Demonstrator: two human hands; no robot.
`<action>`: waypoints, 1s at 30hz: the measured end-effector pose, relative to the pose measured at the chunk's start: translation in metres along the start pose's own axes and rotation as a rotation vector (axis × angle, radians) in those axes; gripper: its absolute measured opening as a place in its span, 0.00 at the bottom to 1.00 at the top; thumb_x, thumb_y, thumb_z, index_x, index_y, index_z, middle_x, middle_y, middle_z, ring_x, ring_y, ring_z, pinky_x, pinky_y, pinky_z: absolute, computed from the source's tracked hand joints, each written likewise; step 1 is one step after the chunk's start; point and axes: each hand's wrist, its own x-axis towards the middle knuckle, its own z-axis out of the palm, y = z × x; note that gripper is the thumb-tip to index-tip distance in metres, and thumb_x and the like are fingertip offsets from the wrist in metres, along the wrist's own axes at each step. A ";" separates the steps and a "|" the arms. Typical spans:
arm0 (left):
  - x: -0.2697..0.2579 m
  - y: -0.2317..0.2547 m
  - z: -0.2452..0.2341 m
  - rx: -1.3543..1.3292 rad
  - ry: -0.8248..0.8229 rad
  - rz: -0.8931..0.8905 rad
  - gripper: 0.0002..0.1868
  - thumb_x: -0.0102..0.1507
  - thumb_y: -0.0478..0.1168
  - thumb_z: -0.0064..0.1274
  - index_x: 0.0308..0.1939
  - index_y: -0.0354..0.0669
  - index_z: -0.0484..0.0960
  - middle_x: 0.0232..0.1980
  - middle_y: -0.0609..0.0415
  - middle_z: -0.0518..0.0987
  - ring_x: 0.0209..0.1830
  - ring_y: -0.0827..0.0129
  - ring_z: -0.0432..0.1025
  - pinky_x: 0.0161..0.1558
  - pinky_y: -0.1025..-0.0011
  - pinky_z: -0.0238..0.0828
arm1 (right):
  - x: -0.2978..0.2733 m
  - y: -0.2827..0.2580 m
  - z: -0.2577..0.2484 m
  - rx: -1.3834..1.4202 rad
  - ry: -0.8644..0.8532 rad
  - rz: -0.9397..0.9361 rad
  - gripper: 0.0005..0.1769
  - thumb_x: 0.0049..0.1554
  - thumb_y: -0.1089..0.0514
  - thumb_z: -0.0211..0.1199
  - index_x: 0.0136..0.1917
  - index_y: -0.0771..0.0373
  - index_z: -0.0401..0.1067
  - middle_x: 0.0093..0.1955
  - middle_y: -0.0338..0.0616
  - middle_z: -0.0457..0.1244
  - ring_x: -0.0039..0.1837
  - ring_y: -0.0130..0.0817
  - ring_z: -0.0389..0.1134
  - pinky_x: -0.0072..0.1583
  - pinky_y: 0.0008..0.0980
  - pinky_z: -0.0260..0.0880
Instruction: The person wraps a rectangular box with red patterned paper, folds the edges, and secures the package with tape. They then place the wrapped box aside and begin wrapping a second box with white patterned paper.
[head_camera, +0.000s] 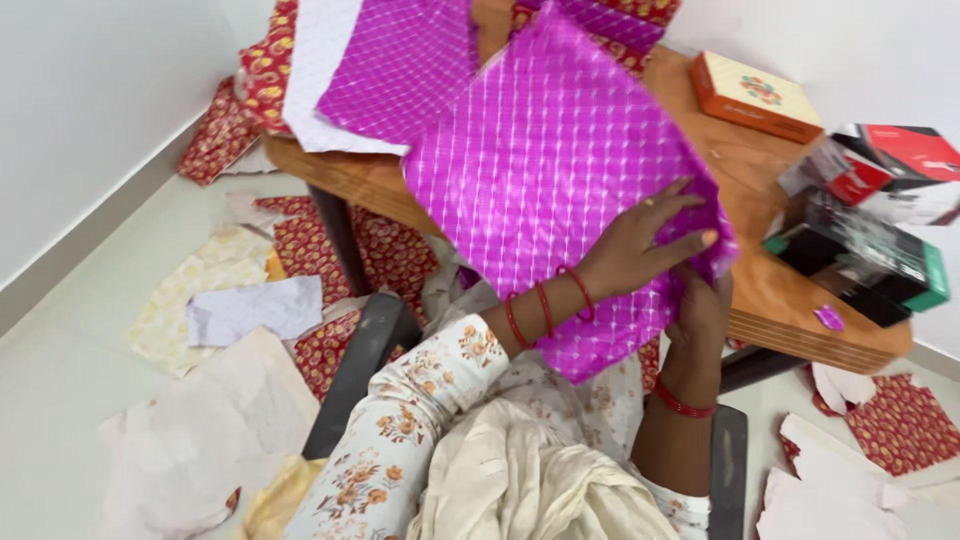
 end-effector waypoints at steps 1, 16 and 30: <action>-0.002 -0.001 0.008 0.019 -0.029 0.016 0.31 0.68 0.54 0.59 0.70 0.40 0.74 0.80 0.38 0.63 0.80 0.45 0.61 0.77 0.55 0.59 | 0.001 0.009 -0.021 0.001 0.070 -0.010 0.32 0.60 0.73 0.58 0.77 0.69 0.59 0.69 0.54 0.62 0.66 0.43 0.68 0.62 0.36 0.74; -0.230 -0.063 -0.038 -0.483 0.272 -0.665 0.06 0.67 0.37 0.57 0.39 0.37 0.80 0.32 0.57 0.78 0.30 0.74 0.71 0.32 0.74 0.70 | -0.068 -0.015 0.003 -1.034 0.389 -0.545 0.34 0.59 0.67 0.71 0.75 0.67 0.61 0.72 0.54 0.60 0.73 0.47 0.63 0.74 0.40 0.63; -0.191 -0.090 -0.045 -1.185 0.331 -0.741 0.11 0.70 0.40 0.42 0.54 0.43 0.74 0.53 0.53 0.78 0.55 0.66 0.73 0.60 0.63 0.71 | -0.110 0.036 0.110 -1.493 -0.388 -0.331 0.45 0.35 0.56 0.79 0.64 0.64 0.65 0.67 0.59 0.61 0.66 0.62 0.62 0.63 0.53 0.64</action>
